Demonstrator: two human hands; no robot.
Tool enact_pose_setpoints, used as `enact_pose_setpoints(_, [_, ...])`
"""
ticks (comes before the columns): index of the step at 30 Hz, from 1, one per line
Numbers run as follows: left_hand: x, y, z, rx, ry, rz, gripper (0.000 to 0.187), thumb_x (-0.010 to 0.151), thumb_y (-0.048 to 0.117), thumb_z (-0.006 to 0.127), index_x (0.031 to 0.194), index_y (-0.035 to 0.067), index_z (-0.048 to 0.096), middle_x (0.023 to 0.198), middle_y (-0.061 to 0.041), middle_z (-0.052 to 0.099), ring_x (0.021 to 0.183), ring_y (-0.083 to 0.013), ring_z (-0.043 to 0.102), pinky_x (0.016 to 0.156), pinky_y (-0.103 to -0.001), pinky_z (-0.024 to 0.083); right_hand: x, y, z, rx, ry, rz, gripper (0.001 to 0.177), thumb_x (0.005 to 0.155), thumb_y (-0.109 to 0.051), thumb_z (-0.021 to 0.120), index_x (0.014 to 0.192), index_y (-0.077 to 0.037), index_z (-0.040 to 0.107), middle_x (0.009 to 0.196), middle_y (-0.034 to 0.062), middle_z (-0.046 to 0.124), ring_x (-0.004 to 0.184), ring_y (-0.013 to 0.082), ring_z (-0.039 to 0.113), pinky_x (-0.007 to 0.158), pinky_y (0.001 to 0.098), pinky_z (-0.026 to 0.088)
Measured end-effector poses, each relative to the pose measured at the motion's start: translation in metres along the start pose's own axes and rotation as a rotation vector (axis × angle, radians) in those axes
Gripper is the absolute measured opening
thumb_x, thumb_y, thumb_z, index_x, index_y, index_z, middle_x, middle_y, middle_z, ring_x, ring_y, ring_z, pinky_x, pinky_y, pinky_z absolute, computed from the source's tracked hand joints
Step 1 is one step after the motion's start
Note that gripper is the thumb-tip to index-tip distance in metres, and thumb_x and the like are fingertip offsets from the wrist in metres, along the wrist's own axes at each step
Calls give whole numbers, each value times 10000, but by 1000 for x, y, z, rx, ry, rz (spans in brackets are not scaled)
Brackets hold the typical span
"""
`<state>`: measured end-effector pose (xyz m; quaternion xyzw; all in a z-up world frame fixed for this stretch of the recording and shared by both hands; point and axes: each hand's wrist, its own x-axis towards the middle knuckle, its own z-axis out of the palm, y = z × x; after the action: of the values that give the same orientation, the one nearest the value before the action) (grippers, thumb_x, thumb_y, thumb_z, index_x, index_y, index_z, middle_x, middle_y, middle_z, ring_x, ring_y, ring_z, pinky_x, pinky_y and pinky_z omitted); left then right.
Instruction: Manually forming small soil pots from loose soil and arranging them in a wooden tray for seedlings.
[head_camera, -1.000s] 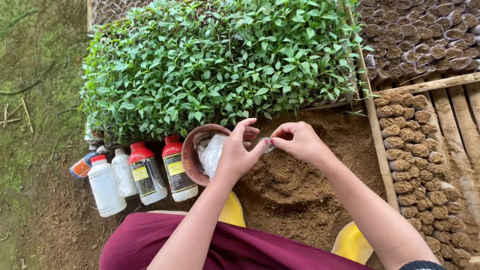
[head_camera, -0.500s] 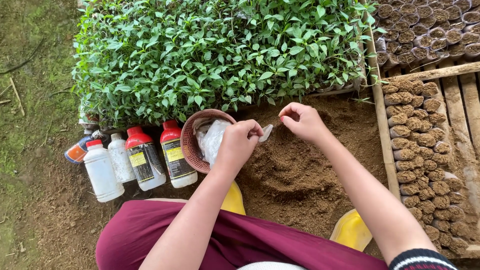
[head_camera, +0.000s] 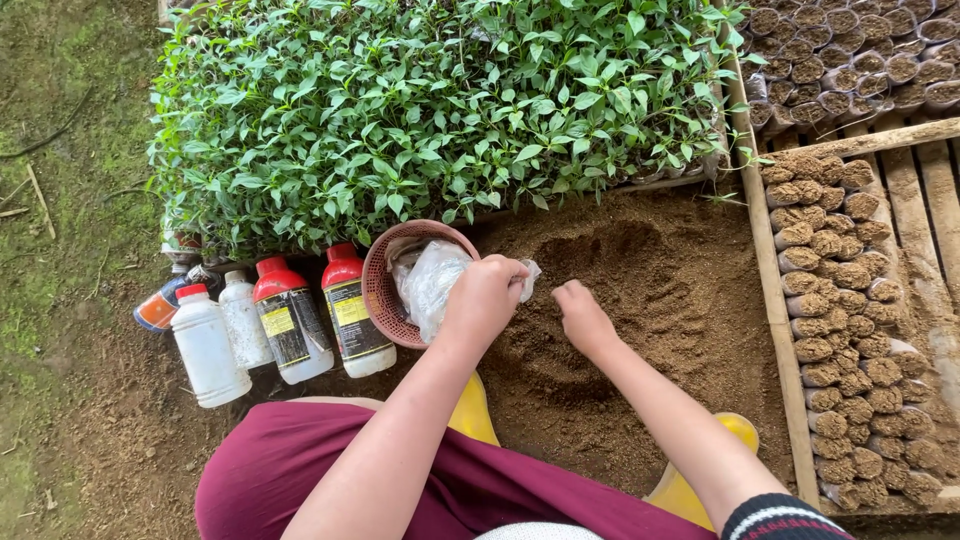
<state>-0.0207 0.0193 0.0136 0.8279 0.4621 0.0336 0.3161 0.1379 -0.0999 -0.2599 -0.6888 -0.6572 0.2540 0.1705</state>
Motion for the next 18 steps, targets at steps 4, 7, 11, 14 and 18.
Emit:
enact_pose_setpoints(4, [3,3,7,64,-52,-14,200,861,86,690,1019,188,760,985,-29,726,943,-257,738,814,-419,630,8,-6,-32,977,44,481,232,855,-19,714,1086,-34,699,921,119,720,701,173,667,463,266,537])
enact_pose_setpoints(7, [3,-3,17,115,-4,55,213,877,120,673,1047,205,770,969,-24,717,872,-261,751,770,-401,641,26,-11,-61,1439,-46,681,268,943,-282,733,1107,-85,655,963,120,669,696,185,607,416,201,450])
enact_pose_setpoints(11, [3,4,13,136,-8,66,201,914,128,649,1053,190,780,953,-38,708,854,-268,749,747,-404,639,42,-46,-120,1801,42,623,271,969,-377,576,859,-132,614,690,72,577,480,140,482,377,228,293])
enact_pose_setpoints(14, [3,10,16,103,-24,24,173,893,176,646,1011,185,773,952,-34,702,831,-291,747,745,-431,638,48,-73,-149,2095,154,511,323,995,-363,522,768,-135,553,596,29,447,443,128,385,411,259,275])
enact_pose_setpoints(18, [9,5,25,84,-73,0,174,892,125,629,984,162,772,939,-30,719,847,-311,751,744,-429,643,49,-113,-185,2167,269,443,385,998,-369,533,697,-129,523,558,54,387,478,183,358,482,318,307])
